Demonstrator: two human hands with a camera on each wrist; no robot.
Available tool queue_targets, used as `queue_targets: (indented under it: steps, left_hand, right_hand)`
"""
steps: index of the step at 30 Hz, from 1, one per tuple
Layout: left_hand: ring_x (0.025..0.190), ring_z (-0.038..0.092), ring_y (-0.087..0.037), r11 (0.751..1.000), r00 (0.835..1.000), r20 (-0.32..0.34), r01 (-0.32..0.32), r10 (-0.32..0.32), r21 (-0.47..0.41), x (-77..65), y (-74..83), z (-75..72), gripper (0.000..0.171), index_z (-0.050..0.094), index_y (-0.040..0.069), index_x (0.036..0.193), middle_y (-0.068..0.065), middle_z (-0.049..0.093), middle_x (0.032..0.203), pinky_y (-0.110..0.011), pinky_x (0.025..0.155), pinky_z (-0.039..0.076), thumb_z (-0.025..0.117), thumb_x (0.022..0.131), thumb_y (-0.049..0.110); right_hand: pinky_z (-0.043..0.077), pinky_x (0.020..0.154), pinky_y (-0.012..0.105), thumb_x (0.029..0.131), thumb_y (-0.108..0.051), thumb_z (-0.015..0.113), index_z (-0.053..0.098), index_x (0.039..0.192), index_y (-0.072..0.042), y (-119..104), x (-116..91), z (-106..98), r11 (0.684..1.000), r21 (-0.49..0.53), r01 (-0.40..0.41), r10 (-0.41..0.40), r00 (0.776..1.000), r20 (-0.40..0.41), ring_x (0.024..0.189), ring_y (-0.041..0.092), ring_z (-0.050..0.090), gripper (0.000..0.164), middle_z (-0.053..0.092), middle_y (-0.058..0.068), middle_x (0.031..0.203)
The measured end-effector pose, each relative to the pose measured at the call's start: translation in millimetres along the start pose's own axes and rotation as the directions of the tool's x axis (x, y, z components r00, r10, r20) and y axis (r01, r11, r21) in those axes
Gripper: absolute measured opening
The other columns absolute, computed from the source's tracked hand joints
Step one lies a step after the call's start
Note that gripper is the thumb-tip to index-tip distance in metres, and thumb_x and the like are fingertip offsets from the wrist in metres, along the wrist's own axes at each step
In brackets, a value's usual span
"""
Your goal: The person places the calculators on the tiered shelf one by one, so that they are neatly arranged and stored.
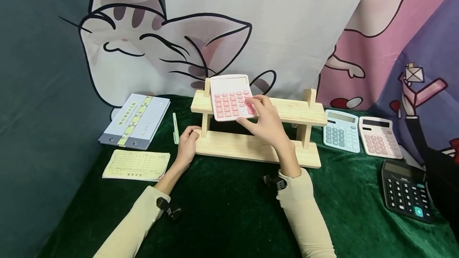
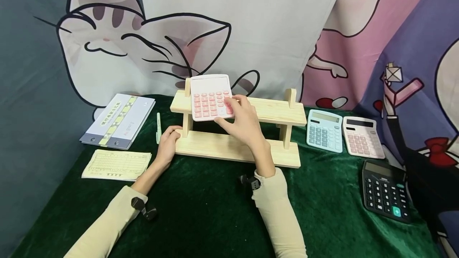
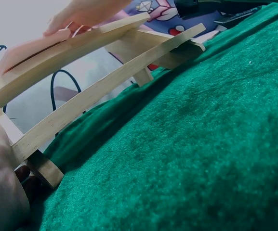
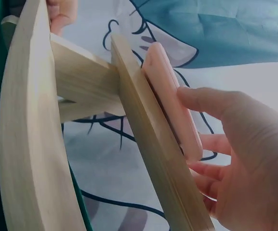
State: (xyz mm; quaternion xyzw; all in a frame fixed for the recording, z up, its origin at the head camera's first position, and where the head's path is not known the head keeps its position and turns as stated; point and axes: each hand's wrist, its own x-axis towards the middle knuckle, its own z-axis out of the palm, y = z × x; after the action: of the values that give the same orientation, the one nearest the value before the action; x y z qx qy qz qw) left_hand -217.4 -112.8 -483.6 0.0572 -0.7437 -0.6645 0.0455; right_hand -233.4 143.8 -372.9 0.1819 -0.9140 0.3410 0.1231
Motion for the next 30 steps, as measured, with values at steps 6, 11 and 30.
queue_targets:
  steps: [6,11,30]
  left_hand:
    - [0.11,0.05,-0.026,1.0,1.0,0.001,-0.008,0.008,-0.008,-0.1,-0.3,-0.5,0.031,0.061,0.001,0.117,-0.017,0.058,0.123,-0.033,0.095,0.034,0.044,0.093,0.01]
    - [0.11,0.05,-0.025,1.0,1.0,0.004,0.004,-0.004,-0.005,0.1,-1.2,0.0,0.03,0.062,0.001,0.117,-0.017,0.058,0.124,-0.032,0.095,0.034,0.044,0.094,0.01]
    - [0.109,0.05,-0.025,1.0,1.0,-0.002,0.011,-0.011,-0.005,0.4,0.5,-1.6,0.031,0.062,0.002,0.117,-0.016,0.058,0.124,-0.032,0.094,0.034,0.044,0.093,0.01]
  right_hand:
    - [0.039,0.091,0.045,0.082,-0.044,0.079,0.062,0.126,-0.013,-9,-2,7,0.999,0.017,-0.033,0.034,0.999,-0.041,0.112,0.031,0.046,0.056,0.045,0.014,0.137]
    - [0.038,0.088,0.042,0.08,-0.042,0.081,0.062,0.124,-0.011,-14,-4,14,0.999,0.017,-0.03,0.032,0.996,-0.082,0.106,0.03,0.045,0.057,0.045,0.015,0.133]
    - [0.036,0.088,0.04,0.086,-0.043,0.074,0.056,0.133,-0.012,-22,-3,23,1.0,0.003,-0.016,0.016,0.995,-0.096,0.104,0.027,0.043,0.059,0.044,0.014,0.131]
